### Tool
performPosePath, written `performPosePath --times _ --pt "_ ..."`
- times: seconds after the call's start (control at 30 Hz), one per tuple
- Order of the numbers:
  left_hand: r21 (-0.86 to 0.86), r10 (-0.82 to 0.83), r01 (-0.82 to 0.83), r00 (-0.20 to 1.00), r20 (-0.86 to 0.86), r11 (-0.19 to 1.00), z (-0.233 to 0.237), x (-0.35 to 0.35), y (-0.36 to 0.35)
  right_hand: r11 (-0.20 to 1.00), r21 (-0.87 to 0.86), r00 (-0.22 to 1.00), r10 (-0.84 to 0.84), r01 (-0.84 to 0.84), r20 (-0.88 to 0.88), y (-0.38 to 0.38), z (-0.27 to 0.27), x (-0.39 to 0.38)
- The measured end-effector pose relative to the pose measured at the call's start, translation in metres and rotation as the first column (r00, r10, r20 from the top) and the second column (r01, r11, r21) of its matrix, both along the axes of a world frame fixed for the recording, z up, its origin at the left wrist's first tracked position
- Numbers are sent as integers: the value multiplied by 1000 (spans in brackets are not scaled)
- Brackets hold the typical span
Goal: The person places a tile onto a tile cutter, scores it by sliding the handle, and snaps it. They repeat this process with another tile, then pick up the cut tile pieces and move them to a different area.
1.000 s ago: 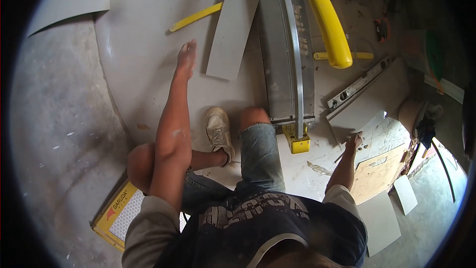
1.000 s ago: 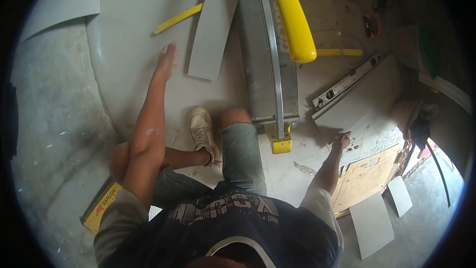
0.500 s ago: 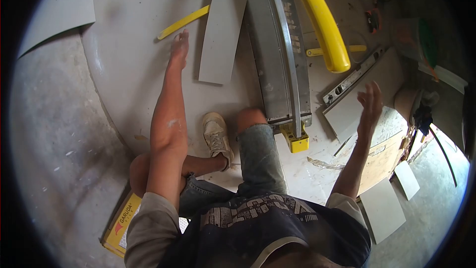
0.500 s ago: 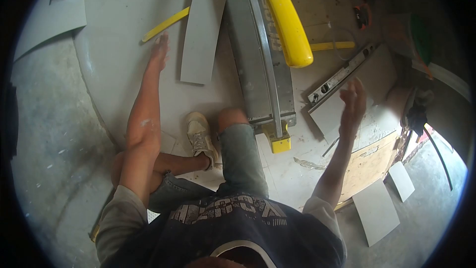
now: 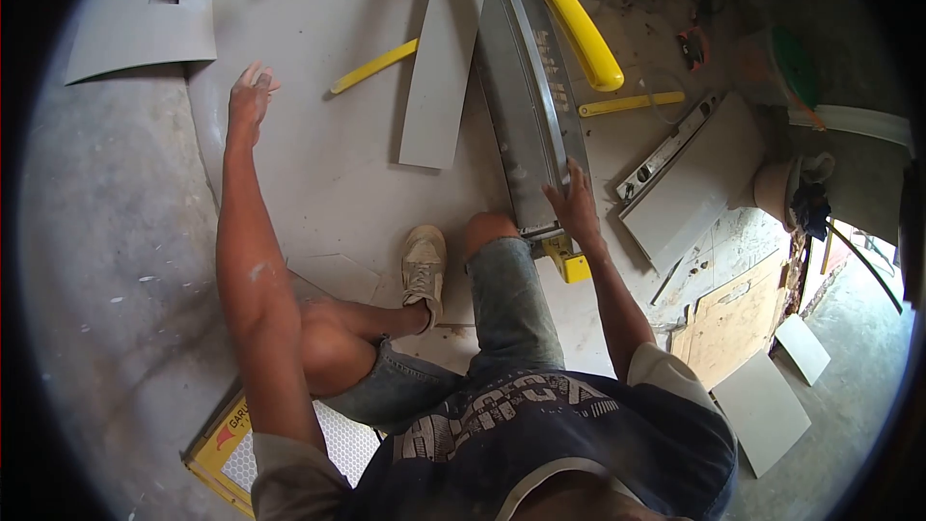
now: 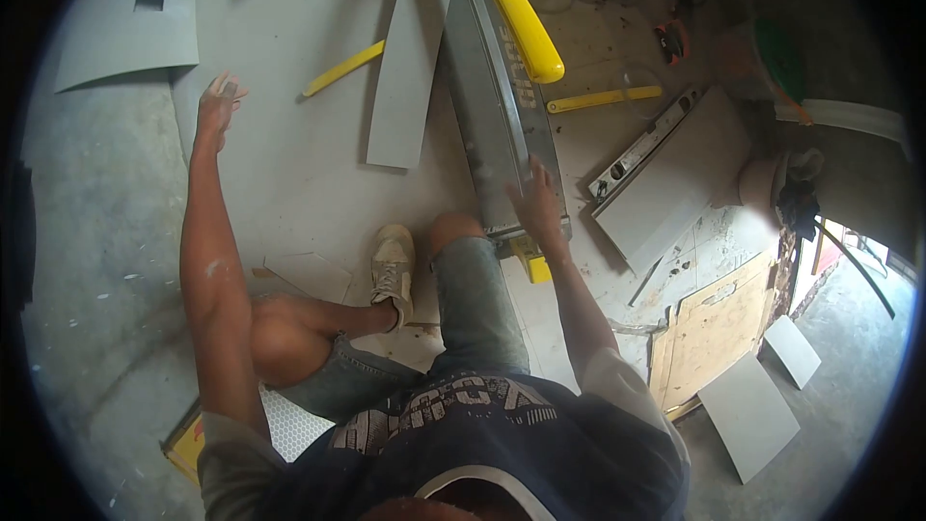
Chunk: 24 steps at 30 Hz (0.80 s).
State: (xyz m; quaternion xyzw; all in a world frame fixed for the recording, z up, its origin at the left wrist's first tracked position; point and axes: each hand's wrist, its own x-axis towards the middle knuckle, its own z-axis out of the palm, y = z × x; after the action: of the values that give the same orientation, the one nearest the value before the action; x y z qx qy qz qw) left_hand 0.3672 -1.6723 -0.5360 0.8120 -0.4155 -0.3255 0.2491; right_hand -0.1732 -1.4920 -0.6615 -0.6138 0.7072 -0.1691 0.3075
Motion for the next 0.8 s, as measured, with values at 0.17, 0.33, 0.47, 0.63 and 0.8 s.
performPosePath --times 0.17,0.33,0.47,0.63,0.8 --pt "39 78 -76 996 -34 996 33 -7 31 987 61 987 -141 146 -79 -26 -17 18" --pt "-30 122 -129 976 -182 991 -70 -40 50 972 65 963 -214 226 -163 -25 -11 24" --pt "466 577 -348 573 -582 814 -179 -114 102 972 63 949 -205 225 -238 -27 -16 28" --pt "609 689 -404 77 -721 683 -209 -225 158 970 38 929 -218 239 -299 -25 -29 25" --pt "668 665 -404 -172 -727 626 -239 -246 168 964 78 930 -222 255 -293 -25 -17 30"
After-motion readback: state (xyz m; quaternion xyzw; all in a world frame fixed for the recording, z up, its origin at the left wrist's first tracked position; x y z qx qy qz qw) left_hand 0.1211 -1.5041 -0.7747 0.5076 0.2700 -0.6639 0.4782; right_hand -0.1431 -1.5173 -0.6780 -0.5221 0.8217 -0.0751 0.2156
